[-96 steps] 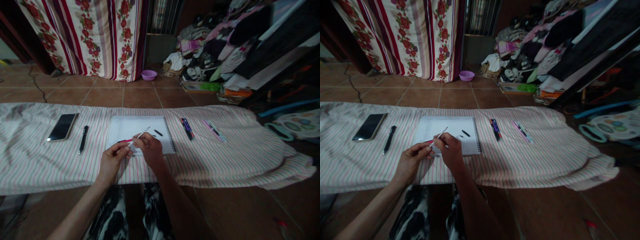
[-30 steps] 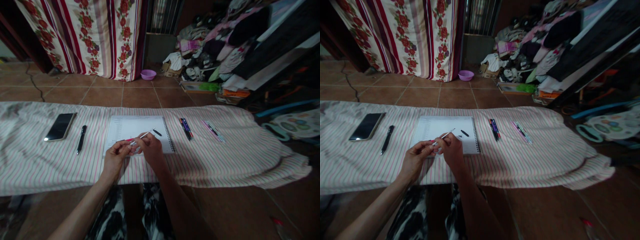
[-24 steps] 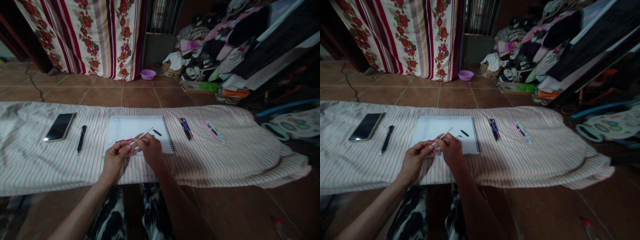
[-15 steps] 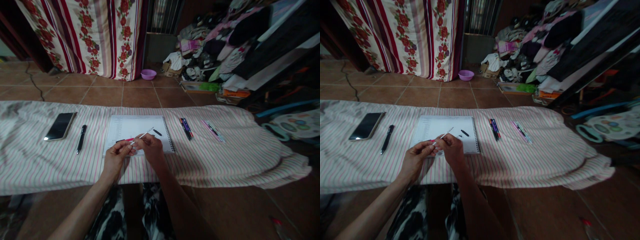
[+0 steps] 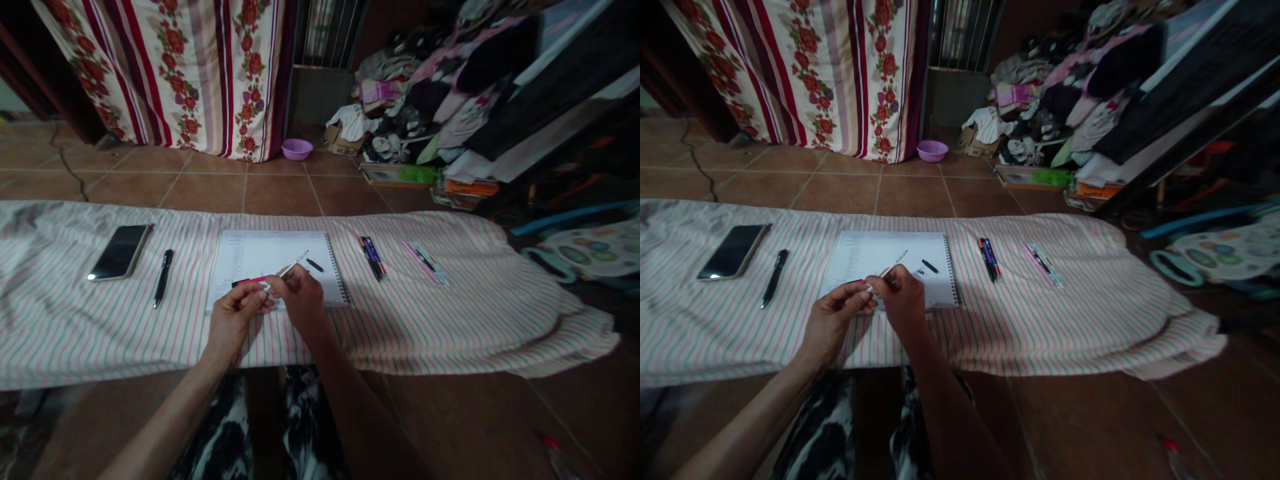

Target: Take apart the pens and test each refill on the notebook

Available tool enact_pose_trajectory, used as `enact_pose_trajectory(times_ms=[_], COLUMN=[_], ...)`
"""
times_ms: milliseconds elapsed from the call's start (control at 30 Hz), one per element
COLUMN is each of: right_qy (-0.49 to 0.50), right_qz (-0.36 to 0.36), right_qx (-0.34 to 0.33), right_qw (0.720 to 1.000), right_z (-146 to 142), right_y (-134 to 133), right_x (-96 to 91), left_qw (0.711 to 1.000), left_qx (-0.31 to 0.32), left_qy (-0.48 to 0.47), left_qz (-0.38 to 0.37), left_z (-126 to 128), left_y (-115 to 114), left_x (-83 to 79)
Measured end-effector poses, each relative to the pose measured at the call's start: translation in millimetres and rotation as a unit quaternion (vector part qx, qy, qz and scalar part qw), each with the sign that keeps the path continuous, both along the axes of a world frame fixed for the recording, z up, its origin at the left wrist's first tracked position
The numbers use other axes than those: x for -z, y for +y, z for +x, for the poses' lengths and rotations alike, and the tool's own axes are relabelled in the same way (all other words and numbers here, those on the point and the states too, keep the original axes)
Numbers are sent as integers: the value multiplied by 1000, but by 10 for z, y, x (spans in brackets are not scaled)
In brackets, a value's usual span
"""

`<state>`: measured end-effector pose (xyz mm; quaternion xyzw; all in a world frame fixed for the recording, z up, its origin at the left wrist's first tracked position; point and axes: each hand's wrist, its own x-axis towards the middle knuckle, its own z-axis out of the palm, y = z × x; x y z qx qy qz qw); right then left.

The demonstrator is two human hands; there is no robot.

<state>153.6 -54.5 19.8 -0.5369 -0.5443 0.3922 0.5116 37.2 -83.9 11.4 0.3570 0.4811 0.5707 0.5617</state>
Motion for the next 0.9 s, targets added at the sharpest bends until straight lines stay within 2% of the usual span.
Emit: enact_pose_trajectory(times_ms=[300,533,900], right_qy=[56,74,76], right_qz=[-10,-75,-79], right_qx=[-17,-40,-63], right_qw=[998,994,992], right_z=[-16,25,43], right_y=[-1,13,32], right_x=[0,-17,19], left_qw=[1000,999,999], left_qx=[-12,-16,-4], left_qy=[-10,-26,-46], left_qz=[-7,-15,-13], left_z=[13,18,9], left_y=[11,28,56], left_x=[0,15,64])
